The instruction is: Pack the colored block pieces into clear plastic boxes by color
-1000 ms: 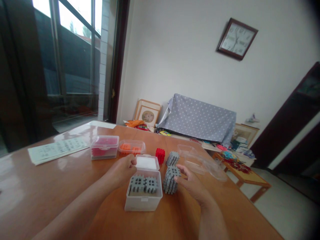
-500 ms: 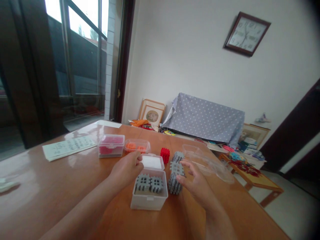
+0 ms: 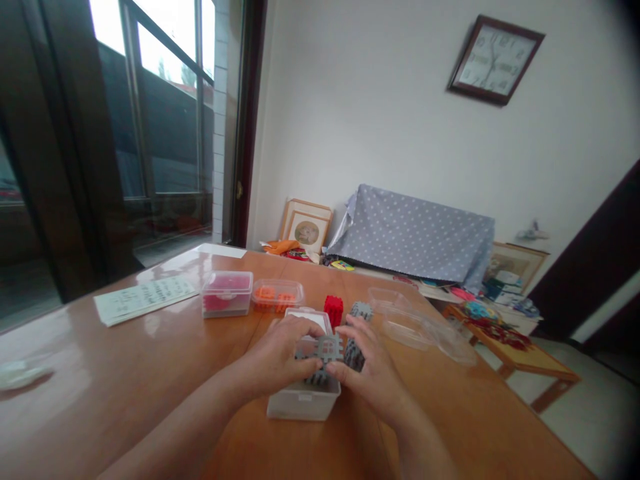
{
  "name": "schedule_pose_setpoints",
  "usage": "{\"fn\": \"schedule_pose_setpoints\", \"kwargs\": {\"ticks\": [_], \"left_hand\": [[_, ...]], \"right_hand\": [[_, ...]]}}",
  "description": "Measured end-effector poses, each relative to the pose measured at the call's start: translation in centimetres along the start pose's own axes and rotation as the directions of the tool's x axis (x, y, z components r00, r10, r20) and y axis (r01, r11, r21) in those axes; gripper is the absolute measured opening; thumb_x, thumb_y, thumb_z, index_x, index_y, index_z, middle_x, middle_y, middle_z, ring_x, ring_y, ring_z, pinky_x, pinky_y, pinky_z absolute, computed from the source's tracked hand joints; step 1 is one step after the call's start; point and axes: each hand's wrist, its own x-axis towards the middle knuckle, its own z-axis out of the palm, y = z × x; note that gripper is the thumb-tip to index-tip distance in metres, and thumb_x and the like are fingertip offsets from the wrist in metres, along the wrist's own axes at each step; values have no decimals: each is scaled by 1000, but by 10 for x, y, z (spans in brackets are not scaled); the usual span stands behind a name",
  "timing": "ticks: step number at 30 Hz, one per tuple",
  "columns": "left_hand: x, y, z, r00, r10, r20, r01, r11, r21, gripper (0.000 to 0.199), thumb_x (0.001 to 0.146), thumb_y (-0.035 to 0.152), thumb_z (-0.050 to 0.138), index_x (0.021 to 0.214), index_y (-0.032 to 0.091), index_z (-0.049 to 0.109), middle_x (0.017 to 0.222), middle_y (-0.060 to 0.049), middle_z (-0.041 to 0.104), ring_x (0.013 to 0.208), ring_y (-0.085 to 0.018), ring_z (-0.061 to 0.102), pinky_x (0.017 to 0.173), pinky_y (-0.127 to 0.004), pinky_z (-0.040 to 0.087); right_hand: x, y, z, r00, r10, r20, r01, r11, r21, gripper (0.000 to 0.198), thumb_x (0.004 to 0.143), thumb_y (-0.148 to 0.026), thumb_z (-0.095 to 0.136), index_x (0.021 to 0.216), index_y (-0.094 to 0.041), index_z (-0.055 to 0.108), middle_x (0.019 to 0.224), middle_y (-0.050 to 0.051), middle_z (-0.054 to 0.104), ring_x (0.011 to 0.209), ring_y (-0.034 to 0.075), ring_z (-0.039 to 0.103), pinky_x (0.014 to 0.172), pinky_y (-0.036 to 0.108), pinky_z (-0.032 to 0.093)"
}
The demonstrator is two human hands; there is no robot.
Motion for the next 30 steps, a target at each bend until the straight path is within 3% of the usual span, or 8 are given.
{"fn": "schedule_pose_setpoints", "kwargs": {"ticks": [5,11,23,30], "left_hand": [[1,3,-3,997,-66,27,61,986,154,32,73,31,78,104,27,69,105,-4,69,104,-27,58,92,-35,41],[3,13,-4,990,-83,114,47,955,294,25,72,30,77,96,26,71,101,-7,68,100,-28,59,86,-35,40],[7,10,0,975,-70,211,-31,897,441,19,75,35,76,91,25,72,94,-6,72,94,-28,63,80,-36,41],[7,7,0,968,-28,250,-74,918,389,25,77,38,78,100,27,76,101,-6,73,97,-27,64,83,-35,45]], "right_hand": [[0,8,-4,993,69,-97,-55,989,141,71,88,-58,67,148,-27,47,158,11,43,148,32,37,120,57,30],[2,12,-7,975,97,-199,-61,981,182,65,91,-56,63,147,-27,49,156,11,47,144,32,43,117,54,36],[2,9,-8,965,120,-235,-57,964,259,59,90,-56,64,143,-31,54,152,9,51,136,33,51,109,53,46],[3,10,-7,963,115,-242,-49,964,262,58,89,-56,65,140,-29,57,151,9,52,138,33,49,111,54,44]]}}
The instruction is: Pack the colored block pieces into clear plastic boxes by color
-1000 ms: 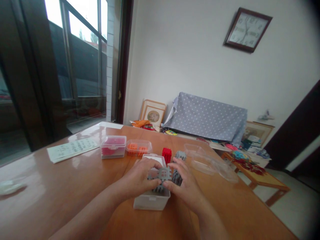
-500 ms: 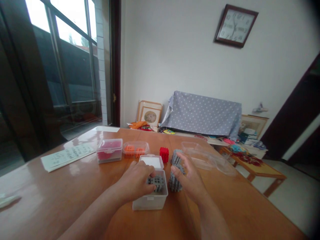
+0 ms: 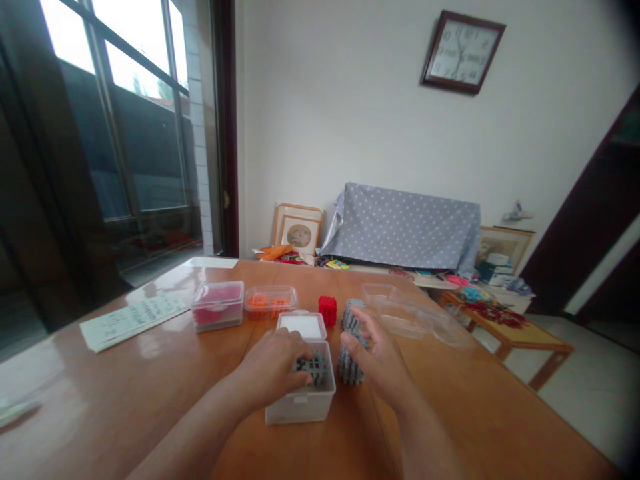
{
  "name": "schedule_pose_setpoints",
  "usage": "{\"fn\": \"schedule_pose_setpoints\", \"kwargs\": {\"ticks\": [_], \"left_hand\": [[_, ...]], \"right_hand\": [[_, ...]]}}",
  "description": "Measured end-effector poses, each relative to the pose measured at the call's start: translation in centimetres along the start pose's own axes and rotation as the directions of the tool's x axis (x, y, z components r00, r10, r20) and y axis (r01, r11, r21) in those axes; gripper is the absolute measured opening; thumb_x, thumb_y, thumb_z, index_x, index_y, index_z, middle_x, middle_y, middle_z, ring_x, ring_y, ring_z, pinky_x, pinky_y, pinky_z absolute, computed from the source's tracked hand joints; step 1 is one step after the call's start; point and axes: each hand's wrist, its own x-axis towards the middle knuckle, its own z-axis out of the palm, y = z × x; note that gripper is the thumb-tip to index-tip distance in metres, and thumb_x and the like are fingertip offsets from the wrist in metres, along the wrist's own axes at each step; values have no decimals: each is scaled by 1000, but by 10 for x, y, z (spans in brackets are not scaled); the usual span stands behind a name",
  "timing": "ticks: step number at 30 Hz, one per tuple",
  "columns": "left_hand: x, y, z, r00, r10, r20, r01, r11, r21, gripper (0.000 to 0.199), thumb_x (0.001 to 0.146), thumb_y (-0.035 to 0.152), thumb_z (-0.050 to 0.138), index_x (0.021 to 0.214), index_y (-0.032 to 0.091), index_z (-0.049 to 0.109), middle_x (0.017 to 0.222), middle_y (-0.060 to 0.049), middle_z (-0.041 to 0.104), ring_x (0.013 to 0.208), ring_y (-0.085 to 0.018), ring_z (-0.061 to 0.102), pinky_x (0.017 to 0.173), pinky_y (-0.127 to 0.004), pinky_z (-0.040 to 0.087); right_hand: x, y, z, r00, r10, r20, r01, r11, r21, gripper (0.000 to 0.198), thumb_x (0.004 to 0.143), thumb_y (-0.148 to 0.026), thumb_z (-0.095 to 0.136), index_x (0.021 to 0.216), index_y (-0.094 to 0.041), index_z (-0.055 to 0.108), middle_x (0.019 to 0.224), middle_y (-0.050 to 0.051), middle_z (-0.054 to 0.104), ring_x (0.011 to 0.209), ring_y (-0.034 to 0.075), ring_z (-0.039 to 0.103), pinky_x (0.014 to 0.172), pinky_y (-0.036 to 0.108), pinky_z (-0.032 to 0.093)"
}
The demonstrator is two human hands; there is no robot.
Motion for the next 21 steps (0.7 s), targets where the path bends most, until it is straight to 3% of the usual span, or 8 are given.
{"fn": "schedule_pose_setpoints", "kwargs": {"ticks": [21], "left_hand": [[-4,2,-4,999,-32,-11,30,992,-121,45,78,34,78,122,30,69,114,-5,70,107,-28,63,92,-36,46]], "right_hand": [[2,11,-3,1000,-8,26,9,998,-63,51,90,-55,65,133,-28,63,150,10,53,138,32,49,110,53,45]]}}
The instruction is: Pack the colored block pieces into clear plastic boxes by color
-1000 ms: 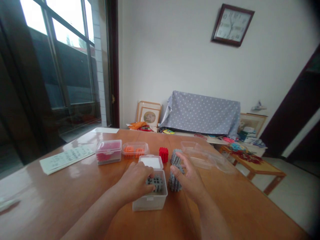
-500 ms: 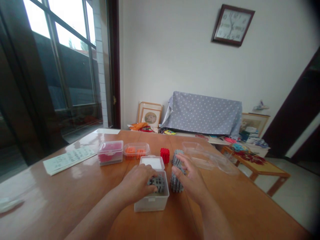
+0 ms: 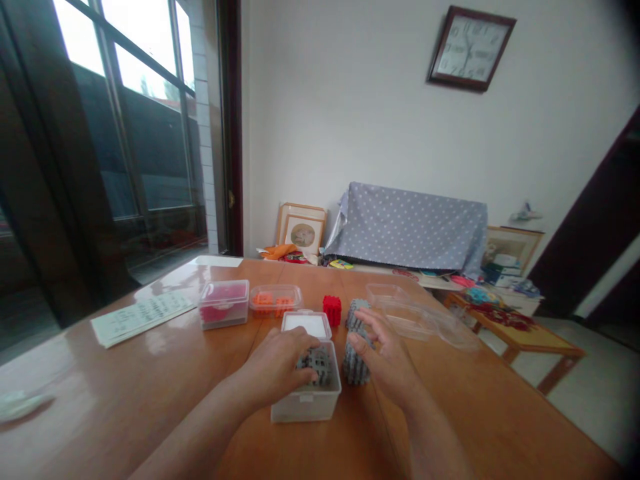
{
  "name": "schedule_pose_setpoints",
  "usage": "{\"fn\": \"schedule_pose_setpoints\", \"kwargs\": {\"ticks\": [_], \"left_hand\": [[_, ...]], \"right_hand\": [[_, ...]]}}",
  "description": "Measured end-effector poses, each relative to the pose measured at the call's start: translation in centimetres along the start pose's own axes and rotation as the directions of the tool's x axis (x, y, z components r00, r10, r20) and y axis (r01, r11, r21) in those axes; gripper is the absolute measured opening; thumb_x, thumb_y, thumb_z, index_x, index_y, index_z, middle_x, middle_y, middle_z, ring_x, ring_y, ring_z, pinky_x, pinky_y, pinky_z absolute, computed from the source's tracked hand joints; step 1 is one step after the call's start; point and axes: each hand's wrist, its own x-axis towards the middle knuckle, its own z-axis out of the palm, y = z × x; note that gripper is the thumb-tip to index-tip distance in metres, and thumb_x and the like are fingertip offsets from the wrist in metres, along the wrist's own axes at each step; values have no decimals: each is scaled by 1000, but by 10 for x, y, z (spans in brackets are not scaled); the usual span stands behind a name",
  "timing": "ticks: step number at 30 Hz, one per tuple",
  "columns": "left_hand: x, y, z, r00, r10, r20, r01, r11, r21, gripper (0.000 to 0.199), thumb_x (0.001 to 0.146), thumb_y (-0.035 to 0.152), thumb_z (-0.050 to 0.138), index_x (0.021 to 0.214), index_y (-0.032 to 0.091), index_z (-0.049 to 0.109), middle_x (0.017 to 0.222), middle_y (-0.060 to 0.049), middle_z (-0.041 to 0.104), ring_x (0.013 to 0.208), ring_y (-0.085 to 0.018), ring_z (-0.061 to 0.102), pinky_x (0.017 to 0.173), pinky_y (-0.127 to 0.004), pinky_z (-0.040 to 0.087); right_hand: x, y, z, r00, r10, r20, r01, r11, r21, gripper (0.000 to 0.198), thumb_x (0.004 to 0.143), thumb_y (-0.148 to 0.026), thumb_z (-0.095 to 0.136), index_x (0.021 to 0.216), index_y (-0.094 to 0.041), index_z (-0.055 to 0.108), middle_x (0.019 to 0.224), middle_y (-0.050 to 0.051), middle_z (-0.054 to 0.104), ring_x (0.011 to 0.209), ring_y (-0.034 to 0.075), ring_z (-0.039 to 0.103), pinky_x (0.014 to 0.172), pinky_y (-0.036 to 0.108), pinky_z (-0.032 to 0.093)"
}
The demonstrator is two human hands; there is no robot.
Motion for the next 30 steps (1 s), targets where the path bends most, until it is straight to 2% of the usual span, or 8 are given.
{"fn": "schedule_pose_setpoints", "kwargs": {"ticks": [5,10,15,19,22,27,30], "left_hand": [[0,2,-1,1000,-15,27,18,994,-111,39,78,31,75,116,26,71,107,-5,69,97,-24,64,81,-30,48],[0,0,2,999,-32,2,32,985,-169,34,78,22,68,111,24,71,102,-4,69,92,-22,64,79,-28,48],[-2,-3,-2,998,-11,-56,5,995,-102,20,79,19,61,97,21,71,97,-4,71,90,-21,64,77,-28,45],[-5,-5,-6,1000,-10,-9,9,998,-70,17,82,17,54,83,22,71,79,-2,71,74,-18,62,67,-27,40],[-6,-4,-7,1000,-15,4,16,998,-64,18,83,18,54,82,22,71,73,-1,70,68,-17,61,65,-27,38],[-5,2,-8,1000,-14,-11,14,1000,-19,18,82,18,55,78,23,71,73,-1,70,70,-18,61,65,-27,36],[-5,1,-8,1000,-18,-19,18,1000,-24,16,83,20,56,79,23,71,76,-1,70,74,-19,61,66,-28,36]], "right_hand": [[0,-1,-1,1000,-10,-2,10,1000,-6,51,90,-55,64,132,-27,64,149,11,54,136,32,51,102,48,51],[0,-4,-1,1000,-8,-3,8,1000,-16,52,89,-55,64,132,-26,65,148,11,56,134,32,53,101,48,51],[0,-8,-3,1000,21,-16,-21,1000,4,51,89,-55,63,132,-27,65,146,10,57,133,32,54,103,48,50],[-1,-10,-7,991,120,-55,-117,992,40,50,91,-54,61,132,-25,64,139,10,64,126,33,59,104,52,48],[0,-6,-8,974,200,-109,-187,975,120,50,91,-55,60,130,-23,65,134,12,67,123,33,62,106,54,47],[4,12,-9,949,258,-182,-210,946,247,45,89,-51,62,123,-22,67,127,12,71,121,31,65,106,50,49],[5,22,-11,952,264,-153,-222,943,247,45,88,-48,63,125,-22,67,130,12,70,123,30,64,107,50,49]]}}
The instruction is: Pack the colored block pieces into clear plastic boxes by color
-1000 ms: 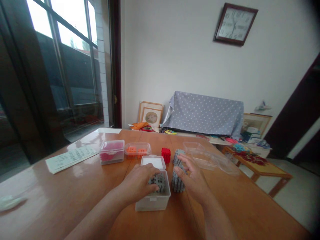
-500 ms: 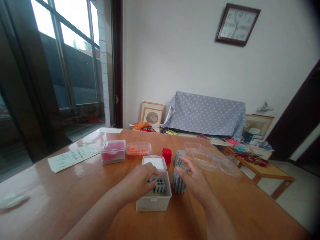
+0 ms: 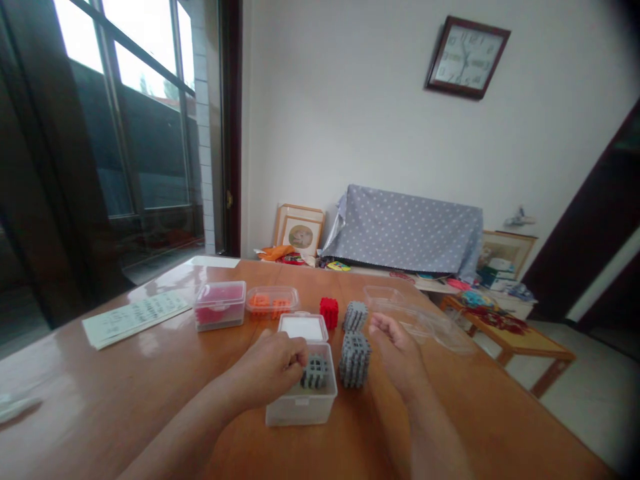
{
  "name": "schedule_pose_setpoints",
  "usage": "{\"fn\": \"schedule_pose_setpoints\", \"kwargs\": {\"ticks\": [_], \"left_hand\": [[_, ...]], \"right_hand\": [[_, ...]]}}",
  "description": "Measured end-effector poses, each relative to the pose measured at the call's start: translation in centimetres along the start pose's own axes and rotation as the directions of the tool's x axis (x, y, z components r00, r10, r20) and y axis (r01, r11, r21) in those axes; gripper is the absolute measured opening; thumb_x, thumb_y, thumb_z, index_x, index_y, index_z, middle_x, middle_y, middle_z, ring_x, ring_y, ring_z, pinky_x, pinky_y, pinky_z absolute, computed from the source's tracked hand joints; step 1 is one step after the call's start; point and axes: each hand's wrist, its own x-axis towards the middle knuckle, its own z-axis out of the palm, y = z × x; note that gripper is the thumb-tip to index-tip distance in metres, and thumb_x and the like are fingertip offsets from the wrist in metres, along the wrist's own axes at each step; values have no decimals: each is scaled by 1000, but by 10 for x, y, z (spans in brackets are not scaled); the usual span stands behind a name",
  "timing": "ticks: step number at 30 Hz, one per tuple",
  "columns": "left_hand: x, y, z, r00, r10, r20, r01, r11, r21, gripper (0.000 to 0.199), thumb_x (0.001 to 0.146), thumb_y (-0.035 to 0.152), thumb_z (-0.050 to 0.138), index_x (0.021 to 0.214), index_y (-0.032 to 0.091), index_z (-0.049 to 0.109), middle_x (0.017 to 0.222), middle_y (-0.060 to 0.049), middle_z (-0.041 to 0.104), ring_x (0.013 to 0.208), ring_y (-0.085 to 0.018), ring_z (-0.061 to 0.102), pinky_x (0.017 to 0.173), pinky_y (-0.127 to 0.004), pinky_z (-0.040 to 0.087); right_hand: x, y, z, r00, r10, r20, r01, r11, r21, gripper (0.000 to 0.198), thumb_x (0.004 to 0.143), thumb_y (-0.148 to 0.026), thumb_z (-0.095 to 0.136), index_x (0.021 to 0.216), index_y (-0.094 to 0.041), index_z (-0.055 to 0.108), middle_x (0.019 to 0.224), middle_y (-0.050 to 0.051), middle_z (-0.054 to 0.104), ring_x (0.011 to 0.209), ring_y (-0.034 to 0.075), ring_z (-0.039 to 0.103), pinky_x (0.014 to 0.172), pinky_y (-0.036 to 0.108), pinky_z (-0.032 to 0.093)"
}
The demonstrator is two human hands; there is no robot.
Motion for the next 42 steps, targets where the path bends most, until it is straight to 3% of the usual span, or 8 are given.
{"fn": "schedule_pose_setpoints", "kwargs": {"ticks": [5,13,19,24,34,39,42], "left_hand": [[2,-14,4,999,-17,-51,8,984,-178,15,87,22,52,81,21,66,73,1,67,67,-16,59,62,-26,35],[8,-39,1,987,-85,-137,23,915,-404,13,87,24,48,86,18,59,76,2,60,71,-14,56,62,-24,38],[7,-42,-2,985,-102,-140,27,888,-459,12,87,25,49,86,18,58,79,1,62,75,-15,58,67,-25,41],[8,-43,0,984,-122,-128,47,878,-477,11,85,24,50,87,18,59,79,1,62,74,-15,57,67,-25,41],[9,-43,2,985,-122,-123,51,881,-470,10,85,26,52,83,18,58,75,3,57,70,-13,52,62,-24,37],[8,-41,1,984,-119,-135,43,883,-467,10,85,25,51,85,18,58,76,3,58,72,-14,53,63,-24,37],[7,-43,-1,979,-142,-149,55,878,-475,11,85,25,51,86,19,59,77,2,58,72,-14,53,64,-24,38]], "right_hand": [[-1,10,-13,986,35,166,-22,996,-83,54,83,-42,70,134,-24,63,143,11,61,137,31,53,113,55,41],[0,20,-26,930,121,347,-110,993,-53,59,80,-45,76,134,-24,63,144,11,60,136,32,53,113,57,41],[2,26,-24,891,147,428,-151,988,-25,64,79,-52,76,135,-22,62,139,12,64,134,32,55,111,55,43],[2,23,-22,901,136,412,-147,989,-5,61,74,-54,80,125,-22,68,119,11,73,114,31,67,99,53,52],[2,23,-22,929,112,354,-114,993,-15,56,74,-55,79,119,-23,71,114,13,74,112,33,68,95,54,54],[4,20,-21,950,81,300,-61,995,-74,55,78,-55,74,123,-24,68,128,11,70,128,35,58,104,56,47],[-2,3,-13,969,26,246,6,992,-129,55,80,-54,72,126,-26,65,134,10,66,123,34,60,102,53,48]]}}
